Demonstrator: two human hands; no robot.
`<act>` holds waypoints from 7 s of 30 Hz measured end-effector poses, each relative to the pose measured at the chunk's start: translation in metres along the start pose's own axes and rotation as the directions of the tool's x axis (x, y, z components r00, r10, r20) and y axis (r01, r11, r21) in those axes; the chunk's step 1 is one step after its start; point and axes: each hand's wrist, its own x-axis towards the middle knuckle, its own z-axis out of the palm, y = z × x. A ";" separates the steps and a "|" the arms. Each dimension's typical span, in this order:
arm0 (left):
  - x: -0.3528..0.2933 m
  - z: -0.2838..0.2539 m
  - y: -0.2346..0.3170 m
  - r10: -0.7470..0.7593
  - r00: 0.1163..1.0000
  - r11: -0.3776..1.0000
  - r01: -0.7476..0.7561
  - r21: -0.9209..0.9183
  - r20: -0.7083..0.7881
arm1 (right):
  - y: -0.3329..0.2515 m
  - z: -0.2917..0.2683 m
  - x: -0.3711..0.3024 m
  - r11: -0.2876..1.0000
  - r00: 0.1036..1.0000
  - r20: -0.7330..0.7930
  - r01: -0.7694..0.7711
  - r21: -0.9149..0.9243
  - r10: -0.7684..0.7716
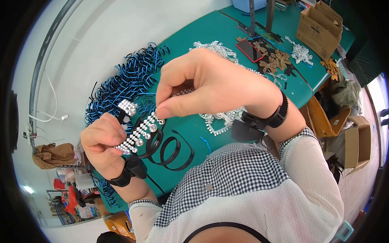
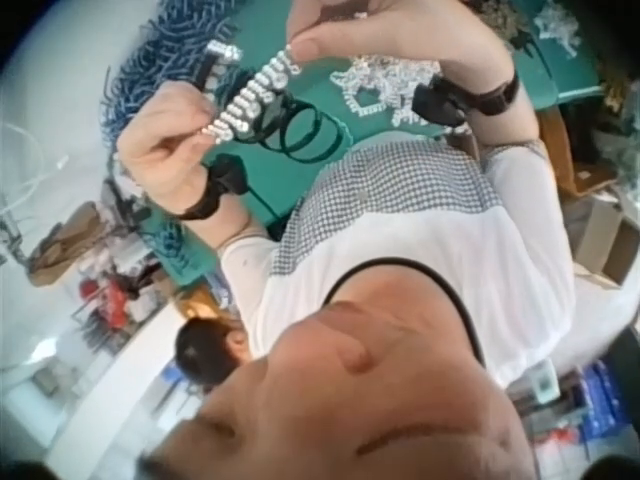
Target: The recorder is assembling decorative rhinestone strips onto a black strap component for footwear manufacturing.
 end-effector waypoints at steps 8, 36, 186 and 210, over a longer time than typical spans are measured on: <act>0.002 0.002 -0.003 -0.031 0.999 0.999 0.032 0.014 -0.017 | -0.013 -0.001 -0.005 0.988 0.996 -0.006 0.087 -0.127 -0.089; 0.003 0.022 -0.019 0.053 0.996 0.992 -0.061 -0.106 -0.078 | 0.001 0.001 -0.016 0.995 0.997 -0.073 0.031 0.098 -0.024; -0.026 0.026 -0.018 -0.112 0.852 0.966 -0.026 -0.256 -0.511 | 0.018 0.019 0.014 0.975 0.996 0.036 -0.093 0.203 0.087; -0.060 0.027 -0.092 -0.400 0.830 0.372 -0.241 -0.896 -0.389 | 0.050 0.062 0.023 0.750 0.979 0.054 -0.185 0.635 0.196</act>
